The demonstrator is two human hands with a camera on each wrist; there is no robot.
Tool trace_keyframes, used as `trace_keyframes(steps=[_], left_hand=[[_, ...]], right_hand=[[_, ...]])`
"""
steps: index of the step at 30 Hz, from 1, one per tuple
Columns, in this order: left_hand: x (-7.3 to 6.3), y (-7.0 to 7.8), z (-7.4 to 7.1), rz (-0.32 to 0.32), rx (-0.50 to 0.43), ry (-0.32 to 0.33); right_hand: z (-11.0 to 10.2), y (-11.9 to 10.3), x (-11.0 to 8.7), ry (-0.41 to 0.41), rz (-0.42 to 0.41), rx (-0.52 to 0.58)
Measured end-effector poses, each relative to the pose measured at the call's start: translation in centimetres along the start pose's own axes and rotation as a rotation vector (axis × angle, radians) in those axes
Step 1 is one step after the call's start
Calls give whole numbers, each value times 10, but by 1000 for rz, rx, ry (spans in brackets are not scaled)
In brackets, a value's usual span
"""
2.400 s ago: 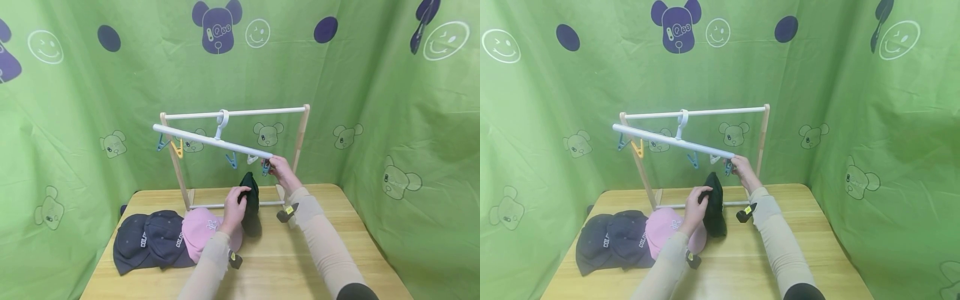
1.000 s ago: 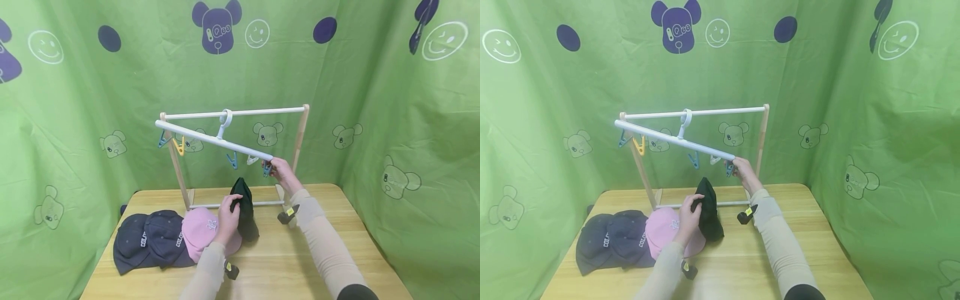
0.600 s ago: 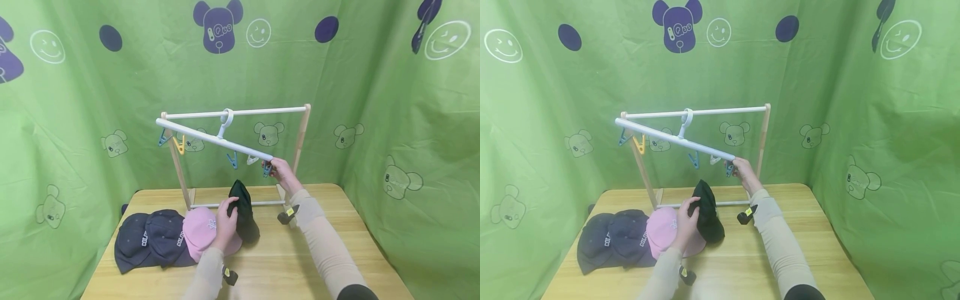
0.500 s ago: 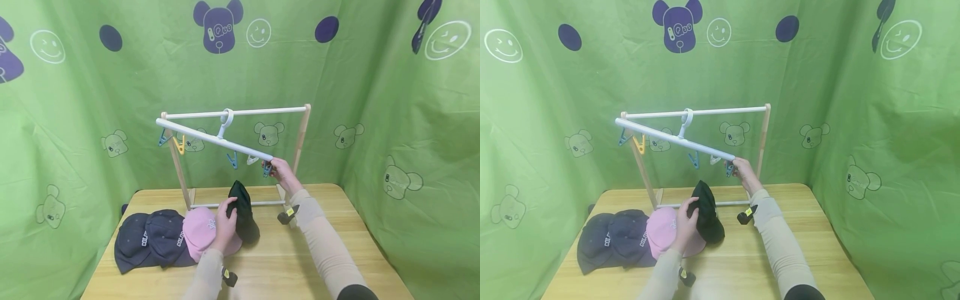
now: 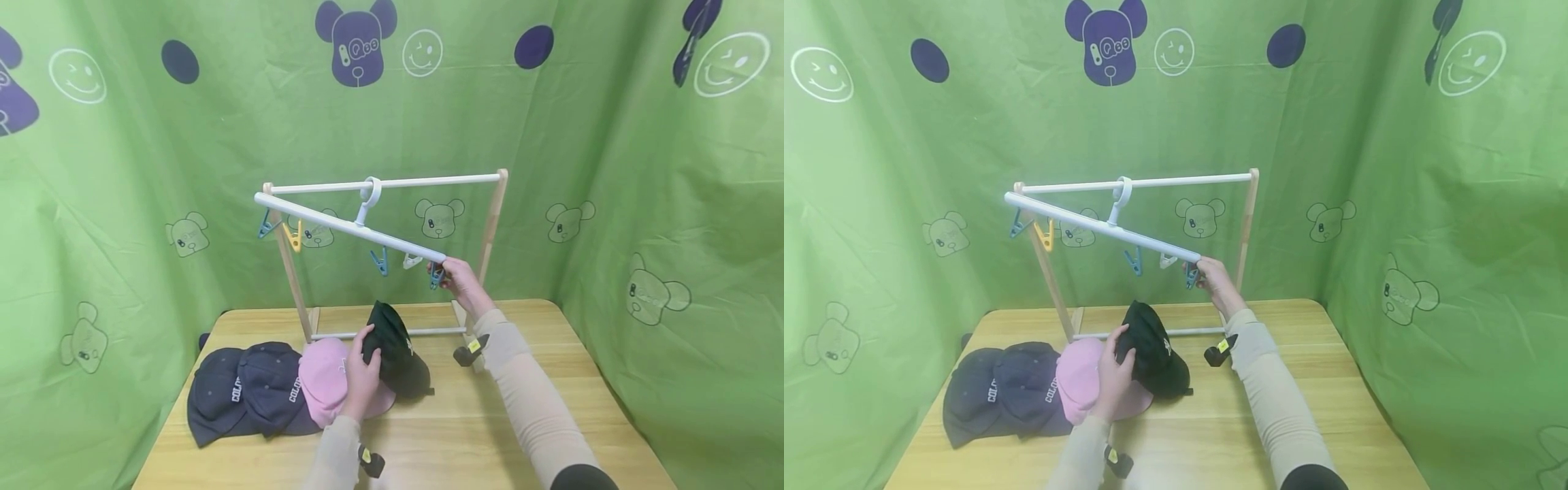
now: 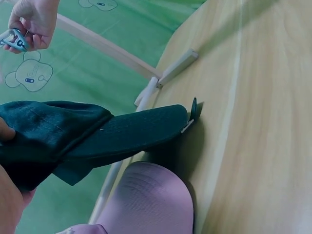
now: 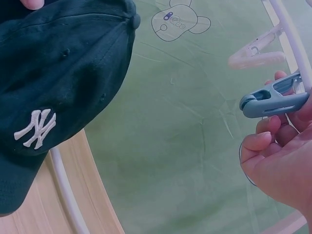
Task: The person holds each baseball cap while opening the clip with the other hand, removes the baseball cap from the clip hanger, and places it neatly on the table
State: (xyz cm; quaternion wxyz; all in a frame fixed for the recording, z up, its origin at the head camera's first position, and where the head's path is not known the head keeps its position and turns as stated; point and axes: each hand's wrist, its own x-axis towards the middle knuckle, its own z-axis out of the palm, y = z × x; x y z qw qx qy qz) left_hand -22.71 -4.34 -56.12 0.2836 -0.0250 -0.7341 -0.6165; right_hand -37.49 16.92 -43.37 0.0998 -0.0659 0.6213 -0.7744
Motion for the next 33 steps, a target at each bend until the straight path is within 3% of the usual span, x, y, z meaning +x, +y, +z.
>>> trace_keyframes(steps=[8, 33], left_hand=[[-7, -4, -2, -5, 18, -7], [-31, -15, -3, -90, 75, -48]], right_hand=[[-3, 0, 0, -33, 10, -8], [-2, 1, -5, 7, -10, 11]])
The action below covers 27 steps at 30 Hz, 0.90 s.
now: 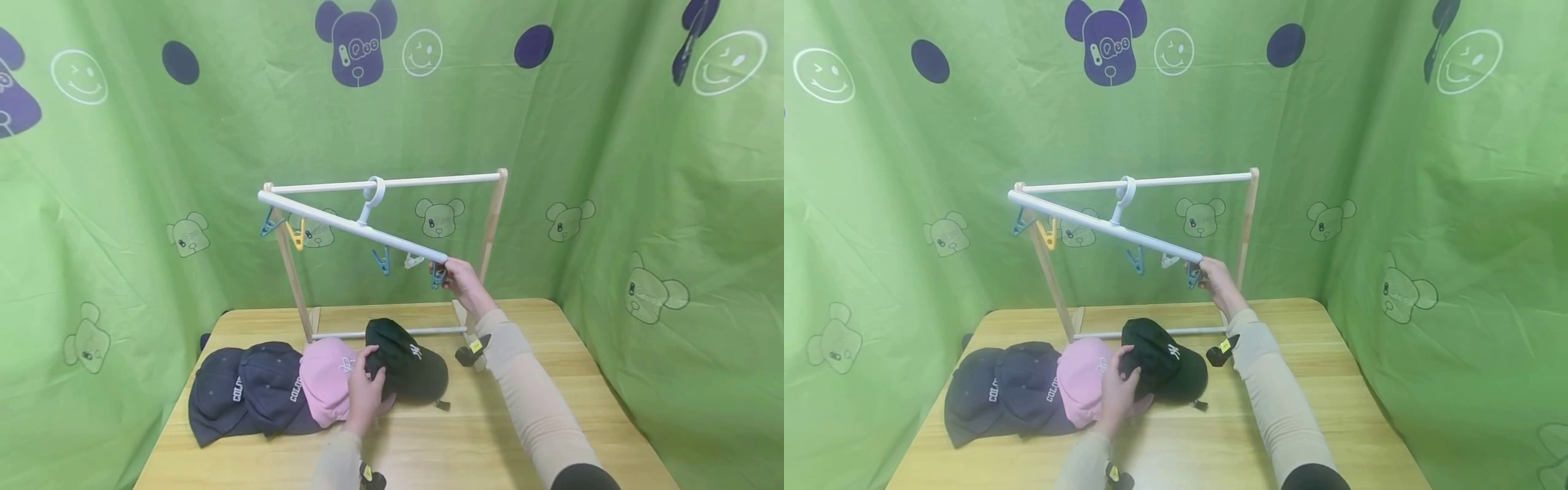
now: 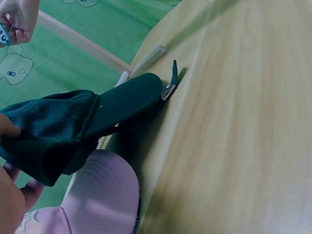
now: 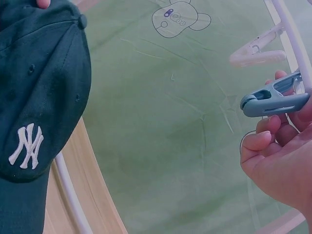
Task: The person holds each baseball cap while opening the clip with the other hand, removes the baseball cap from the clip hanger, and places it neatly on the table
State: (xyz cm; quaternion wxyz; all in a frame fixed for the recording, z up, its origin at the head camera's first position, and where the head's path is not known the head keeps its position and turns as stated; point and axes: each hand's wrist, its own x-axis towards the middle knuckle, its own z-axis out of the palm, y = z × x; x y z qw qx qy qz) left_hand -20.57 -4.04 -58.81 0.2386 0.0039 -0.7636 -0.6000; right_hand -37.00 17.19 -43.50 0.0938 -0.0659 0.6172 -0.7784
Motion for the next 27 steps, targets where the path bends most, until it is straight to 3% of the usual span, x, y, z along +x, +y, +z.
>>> trace_keyframes(steps=[15, 27], left_hand=[[-7, -13, 5, -89, -15, -9], [-11, -20, 5, -103, 34, -13]], right_hand=[[-1, 1, -1, 10, 8, 12], [-2, 2, 1, 1, 9, 1]])
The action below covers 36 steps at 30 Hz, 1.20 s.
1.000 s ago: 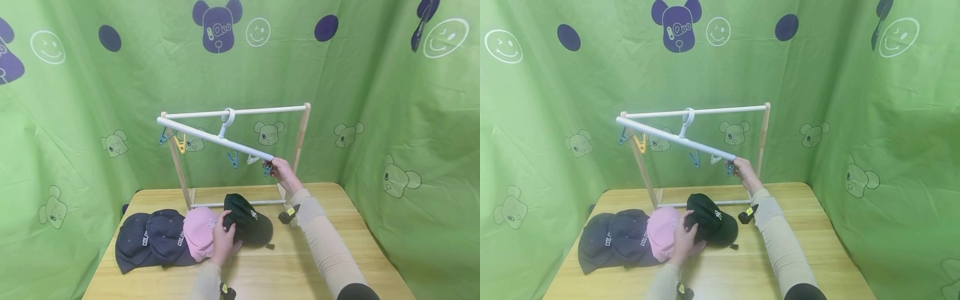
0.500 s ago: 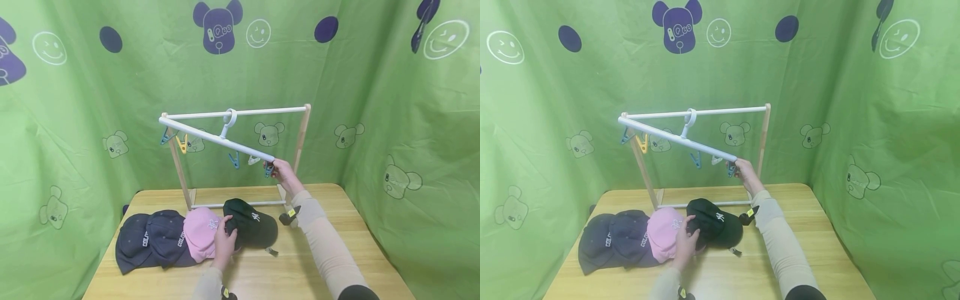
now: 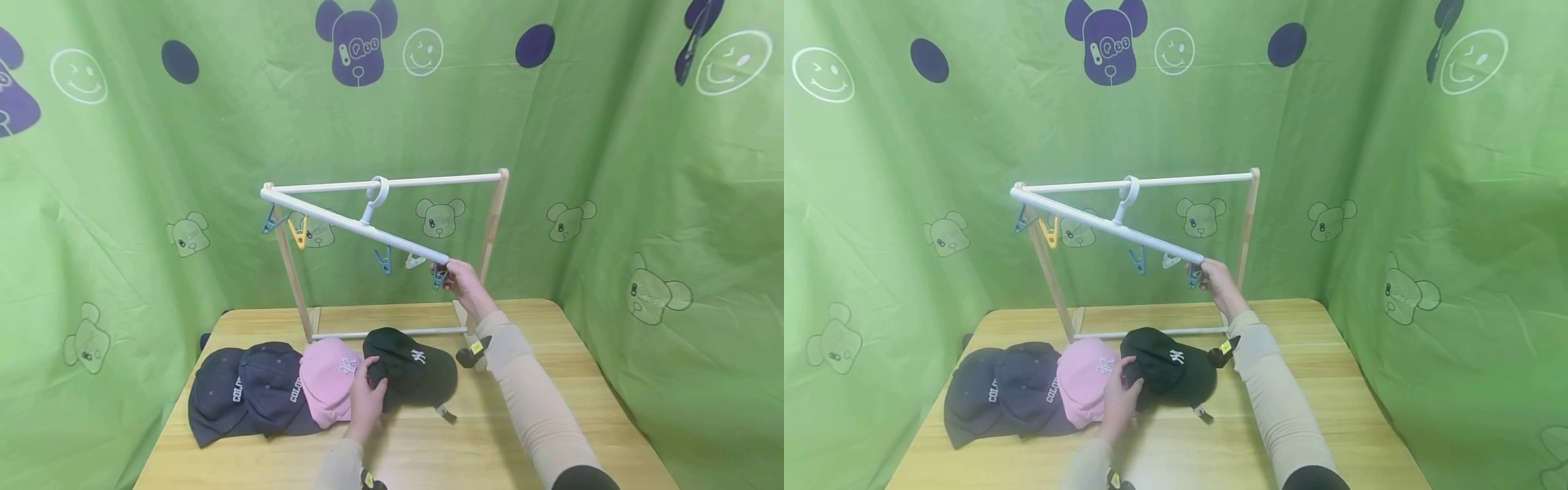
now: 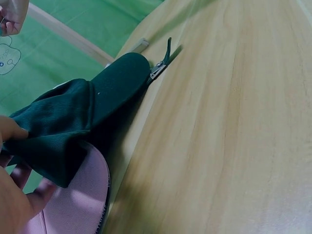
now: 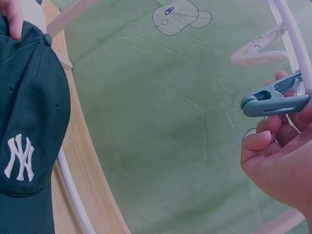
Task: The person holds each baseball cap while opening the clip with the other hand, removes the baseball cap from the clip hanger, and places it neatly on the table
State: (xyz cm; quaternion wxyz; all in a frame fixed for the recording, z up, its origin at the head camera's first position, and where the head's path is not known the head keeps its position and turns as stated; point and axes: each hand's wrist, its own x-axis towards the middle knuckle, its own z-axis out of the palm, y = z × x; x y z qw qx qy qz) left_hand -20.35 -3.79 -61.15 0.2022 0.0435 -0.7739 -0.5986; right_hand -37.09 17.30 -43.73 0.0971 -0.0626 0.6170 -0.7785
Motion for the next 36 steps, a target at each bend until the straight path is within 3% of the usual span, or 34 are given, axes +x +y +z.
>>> trace_keyframes(steps=[7, 15, 23, 36], left_hand=[[-3, -5, 1, 113, 25, 35], [-1, -7, 0, -77, 43, -49], [-2, -8, -2, -102, 93, -92], [-3, -13, -2, -74, 161, -109]], right_hand=[[0, 2, 0, 7, 3, 5], [-1, 3, 0, 13, 7, 11], [-5, 5, 0, 7, 5, 18], [-8, 9, 1, 23, 4, 34]])
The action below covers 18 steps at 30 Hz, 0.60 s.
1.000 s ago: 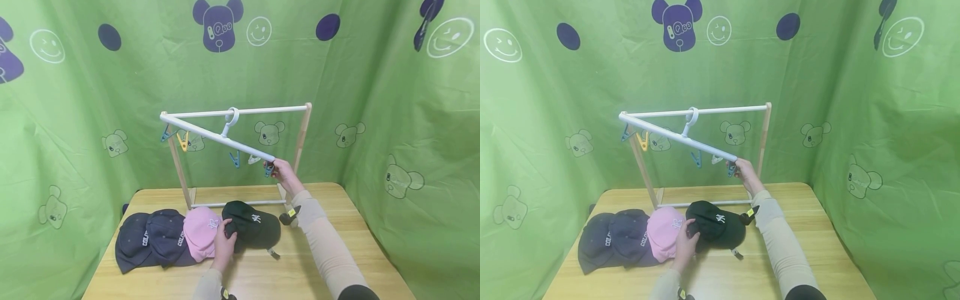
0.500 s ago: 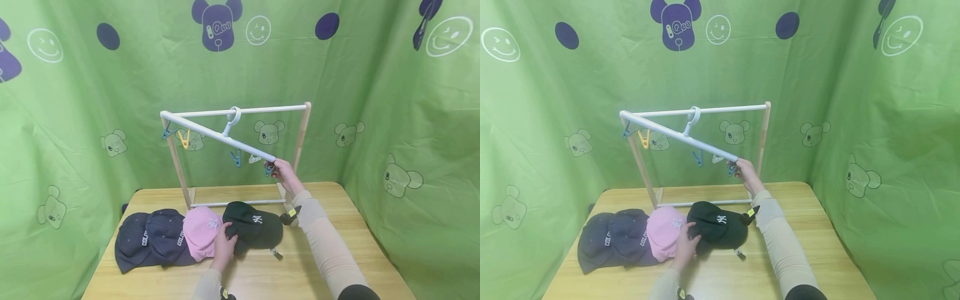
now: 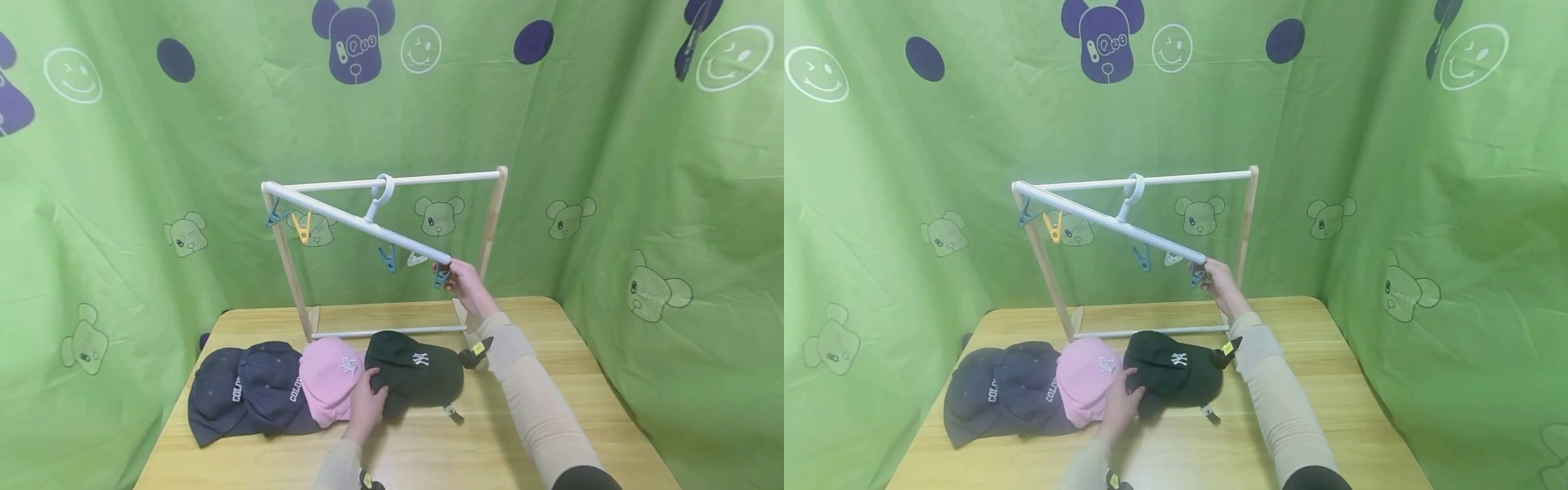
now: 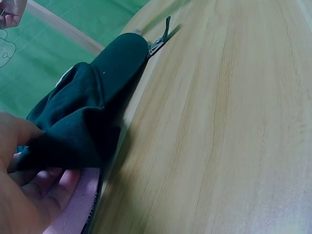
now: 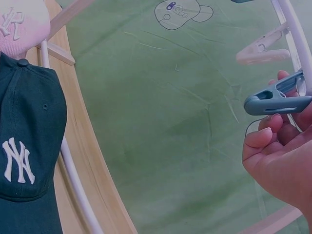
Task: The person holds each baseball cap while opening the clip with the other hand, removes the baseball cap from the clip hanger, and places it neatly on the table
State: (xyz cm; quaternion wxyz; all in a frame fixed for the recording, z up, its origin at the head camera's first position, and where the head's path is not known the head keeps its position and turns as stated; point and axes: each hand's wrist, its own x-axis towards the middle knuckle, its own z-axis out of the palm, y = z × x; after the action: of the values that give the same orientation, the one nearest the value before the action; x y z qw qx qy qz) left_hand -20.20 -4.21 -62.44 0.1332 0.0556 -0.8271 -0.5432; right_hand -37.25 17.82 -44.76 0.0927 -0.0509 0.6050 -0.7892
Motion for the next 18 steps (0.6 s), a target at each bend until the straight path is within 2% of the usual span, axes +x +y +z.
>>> trace_keyframes(steps=[7, 18], left_hand=[[0, -2, 1, 23, 43, -10], [1, 2, -7, -24, 147, -96]], right_hand=[[0, 2, 0, -10, -13, -7], [-2, 3, -1, -38, -15, -1]])
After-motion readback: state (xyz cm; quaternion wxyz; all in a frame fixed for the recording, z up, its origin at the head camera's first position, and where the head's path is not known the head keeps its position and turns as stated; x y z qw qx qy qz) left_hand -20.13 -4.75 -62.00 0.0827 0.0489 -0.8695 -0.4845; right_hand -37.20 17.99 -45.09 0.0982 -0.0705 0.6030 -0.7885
